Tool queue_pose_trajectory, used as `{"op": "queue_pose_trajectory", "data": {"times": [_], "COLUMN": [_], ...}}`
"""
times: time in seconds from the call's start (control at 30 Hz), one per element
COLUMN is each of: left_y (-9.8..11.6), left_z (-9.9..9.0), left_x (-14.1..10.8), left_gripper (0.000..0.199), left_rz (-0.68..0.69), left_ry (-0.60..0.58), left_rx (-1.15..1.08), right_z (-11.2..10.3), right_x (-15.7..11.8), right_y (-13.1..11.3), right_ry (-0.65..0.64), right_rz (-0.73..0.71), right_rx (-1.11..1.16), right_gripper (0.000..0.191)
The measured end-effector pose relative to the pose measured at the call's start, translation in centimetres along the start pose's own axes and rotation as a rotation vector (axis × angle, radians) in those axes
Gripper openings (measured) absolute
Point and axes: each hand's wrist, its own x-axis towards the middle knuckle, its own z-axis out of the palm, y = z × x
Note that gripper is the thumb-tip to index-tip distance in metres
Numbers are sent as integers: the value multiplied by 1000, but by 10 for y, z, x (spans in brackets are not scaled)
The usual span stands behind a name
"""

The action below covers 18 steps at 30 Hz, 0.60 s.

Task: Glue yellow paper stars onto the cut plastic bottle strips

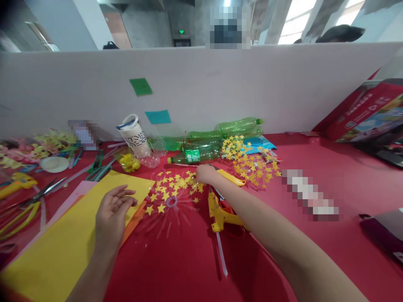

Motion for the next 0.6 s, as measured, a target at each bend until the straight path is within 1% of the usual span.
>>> {"op": "queue_pose_trajectory", "data": {"times": [0.07,0.17,0.3,0.37,0.43,0.5,0.53,0.57,0.6], "left_y": [2,3,1,0,2,10,17,26,37], "left_z": [0,-1,-3,-3,-3,-3,-1,1,4], "left_x": [-1,-1,-1,0,0,-4,-7,-11,-17], "left_gripper": [30,30,31,32,32,30,28,27,23], "left_rz": [-1,12,39,132,277,383,400,395,379], "left_ry": [-3,26,59,109,195,257,257,223,147], "left_rx": [2,0,6,78,188,240,235,199,166], "right_z": [1,1,-4,-10,-17,-27,-32,-36,-40], "right_x": [2,2,-1,-6,-15,-30,-39,-49,-60], "right_y": [2,5,12,17,20,21,19,17,12], "right_ry": [-9,-11,25,62,110,166,193,214,232], "right_rz": [9,12,10,3,-11,-40,-64,-95,-134], "right_rx": [17,66,178,255,344,446,501,558,617], "right_gripper": [28,28,29,30,31,30,28,26,22]}}
